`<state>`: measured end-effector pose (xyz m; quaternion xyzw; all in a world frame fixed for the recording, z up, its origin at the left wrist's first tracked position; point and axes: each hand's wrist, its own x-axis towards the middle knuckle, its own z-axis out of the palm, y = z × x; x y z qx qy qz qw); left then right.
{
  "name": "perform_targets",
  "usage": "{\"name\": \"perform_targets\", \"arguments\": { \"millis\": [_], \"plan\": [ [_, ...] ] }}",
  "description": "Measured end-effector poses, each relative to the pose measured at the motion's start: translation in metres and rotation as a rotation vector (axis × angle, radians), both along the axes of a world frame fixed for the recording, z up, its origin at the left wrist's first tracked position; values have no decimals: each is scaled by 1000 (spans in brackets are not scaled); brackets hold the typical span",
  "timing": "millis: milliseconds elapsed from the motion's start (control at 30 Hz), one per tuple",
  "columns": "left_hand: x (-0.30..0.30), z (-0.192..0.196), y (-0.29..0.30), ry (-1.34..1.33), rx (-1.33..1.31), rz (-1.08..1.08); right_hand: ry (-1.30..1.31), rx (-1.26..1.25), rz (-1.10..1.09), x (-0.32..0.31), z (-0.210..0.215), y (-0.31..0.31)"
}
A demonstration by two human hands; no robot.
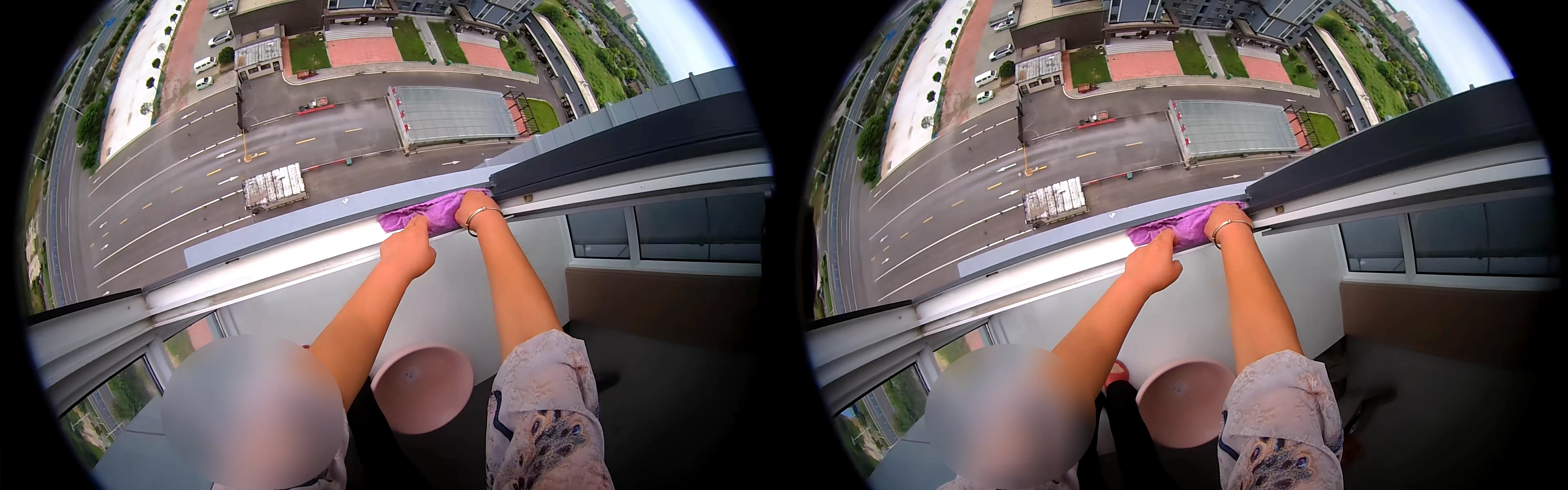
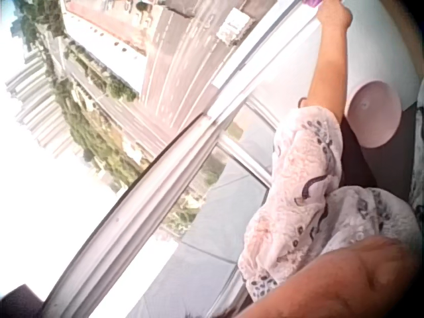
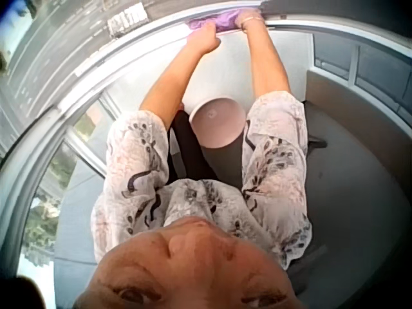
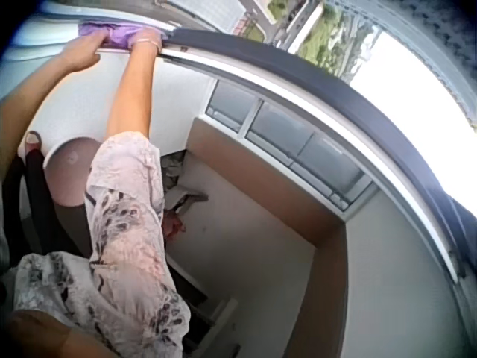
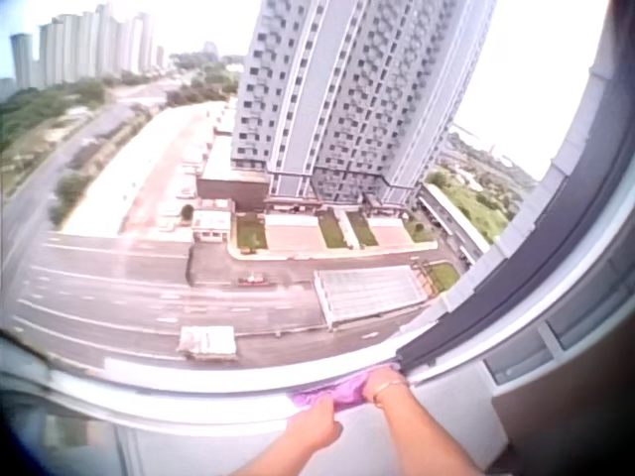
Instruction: The person cleans the window glass and the window frame using a purple cloth. They wipe the glass surface and the frame edges thoroughly, occasionally dipping the cloth into a pink basin on the floor to wet it.
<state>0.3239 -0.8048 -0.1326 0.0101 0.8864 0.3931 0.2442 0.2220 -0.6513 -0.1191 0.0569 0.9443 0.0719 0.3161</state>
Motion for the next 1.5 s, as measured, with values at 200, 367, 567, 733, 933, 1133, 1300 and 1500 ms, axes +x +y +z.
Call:
{"name": "perform_targets", "arguments": {
  "millis": [200,367,567,733,933,1133,1300,1500],
  "plan": [
    [26,4,-66,18,-82,44,73,-96,-45,38,-7,-44],
    [60,-3,-131,108,-247,194,101,-333,28,90,3,-116],
    [77,-8,-186,411,-120,196,614,-797,212,124,-12,-110],
    [85,28,-182,278,351,325,449,-1052,-175,136,43,-77],
    [45,60,-129,92,152,130,449,-682,-129,90,40,-16],
    [75,12,-78,444,-18,143,680,-611,-5,123,-7,-7],
    [87,4,-61,590,-274,33,641,-708,239,159,-20,-29],
    [75,-3,-27,611,-237,-101,504,-396,222,119,-19,7]
  ]
}}
